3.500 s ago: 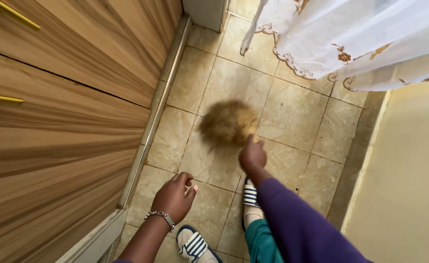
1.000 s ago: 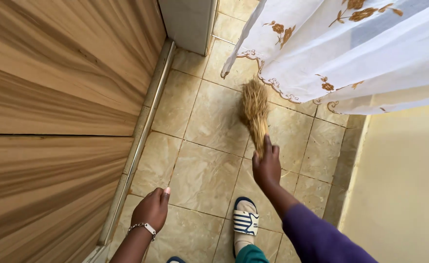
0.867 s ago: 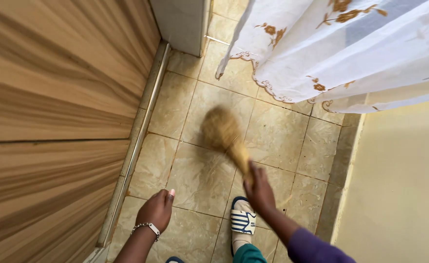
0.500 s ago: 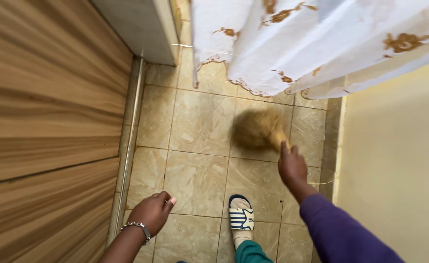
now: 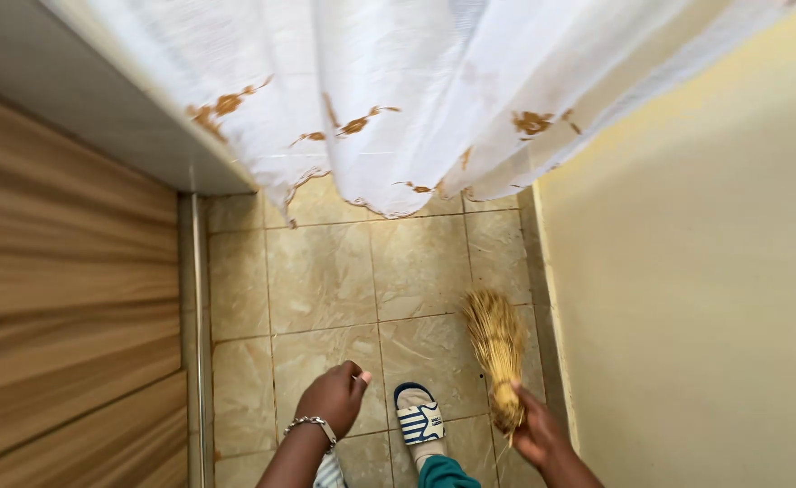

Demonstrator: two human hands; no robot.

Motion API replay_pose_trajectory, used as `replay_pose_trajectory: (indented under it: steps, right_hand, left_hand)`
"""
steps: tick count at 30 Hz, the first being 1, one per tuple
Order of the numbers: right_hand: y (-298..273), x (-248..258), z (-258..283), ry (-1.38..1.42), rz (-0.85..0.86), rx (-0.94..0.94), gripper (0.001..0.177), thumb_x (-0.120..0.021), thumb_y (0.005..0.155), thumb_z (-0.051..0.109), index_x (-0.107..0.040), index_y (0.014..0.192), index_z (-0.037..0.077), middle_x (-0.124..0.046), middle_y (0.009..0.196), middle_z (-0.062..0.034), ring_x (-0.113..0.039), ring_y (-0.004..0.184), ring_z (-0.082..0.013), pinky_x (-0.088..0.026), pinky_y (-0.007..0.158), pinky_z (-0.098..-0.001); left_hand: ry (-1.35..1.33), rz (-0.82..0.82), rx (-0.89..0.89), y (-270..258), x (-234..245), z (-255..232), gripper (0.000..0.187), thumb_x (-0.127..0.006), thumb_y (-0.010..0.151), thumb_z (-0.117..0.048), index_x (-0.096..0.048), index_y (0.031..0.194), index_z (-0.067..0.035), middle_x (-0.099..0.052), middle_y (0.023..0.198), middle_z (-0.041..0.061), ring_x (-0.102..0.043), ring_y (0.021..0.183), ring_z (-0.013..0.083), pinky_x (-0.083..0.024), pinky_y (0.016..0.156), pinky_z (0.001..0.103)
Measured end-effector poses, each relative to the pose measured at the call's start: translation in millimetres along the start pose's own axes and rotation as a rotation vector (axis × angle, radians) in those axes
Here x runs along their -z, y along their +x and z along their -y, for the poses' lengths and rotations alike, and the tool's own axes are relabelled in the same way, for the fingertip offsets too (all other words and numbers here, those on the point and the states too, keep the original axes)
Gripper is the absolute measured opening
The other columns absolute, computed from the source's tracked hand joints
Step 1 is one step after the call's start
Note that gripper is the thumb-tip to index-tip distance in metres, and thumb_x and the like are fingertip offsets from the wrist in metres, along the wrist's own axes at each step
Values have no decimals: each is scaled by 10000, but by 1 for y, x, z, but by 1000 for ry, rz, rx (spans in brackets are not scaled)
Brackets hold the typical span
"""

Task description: Cleaning a small rug and sweeping a tiled floor area using a hand broom.

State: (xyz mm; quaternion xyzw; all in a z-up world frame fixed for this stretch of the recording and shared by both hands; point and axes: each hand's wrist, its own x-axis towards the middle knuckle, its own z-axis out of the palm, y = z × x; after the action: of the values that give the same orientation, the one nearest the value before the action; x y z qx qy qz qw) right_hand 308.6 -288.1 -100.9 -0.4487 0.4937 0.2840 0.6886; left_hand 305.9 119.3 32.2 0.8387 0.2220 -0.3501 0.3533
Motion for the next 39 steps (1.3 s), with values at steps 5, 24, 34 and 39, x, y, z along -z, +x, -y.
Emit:
replay_pose_trajectory:
  steps: [5, 24, 34, 39]
  right_hand:
    - [-30, 48, -60, 233, -80, -119, 375, -598, 934, 220, -572, 1226, -13, -682, 1009, -193, -701, 873, -302, -599, 849, -508]
    - [-27, 65, -200, 735, -325, 53, 279, -585, 994, 287, -556, 1116, 37, -610, 788, -142, -619, 707, -274, -571, 640, -419]
    - [32, 99, -208, 775, -809, 143, 309, -610, 976, 208, -493, 1224, 65, -620, 902, -204, -605, 583, -311, -512, 487, -448]
    - [167, 63, -236, 583, -238, -227, 308, -625, 970, 350, -549, 1142, 106, -581, 814, -153, -575, 560, -297, -444, 432, -384]
  left_hand:
    - [167, 73, -117, 24, -14, -15, 376, -529, 990, -462, -672, 1128, -142, -728, 1117, 105, -671, 1060, 308, -534, 921, 438]
    - [527, 196, -453, 56, -57, -88, 462, -620, 974, -375, -546, 1292, -49, -669, 1221, 179, -653, 1112, 362, -538, 923, 478]
    - [610, 293, -479, 81, -113, -74, 454, -622, 944, -356, -551, 1307, -94, -760, 1096, 129, -679, 1094, 325, -541, 929, 454]
    - [640, 241, -492, 83, -128, -84, 428, -600, 954, -347, -558, 1293, -89, -766, 1084, 100, -696, 1051, 324, -549, 904, 451]
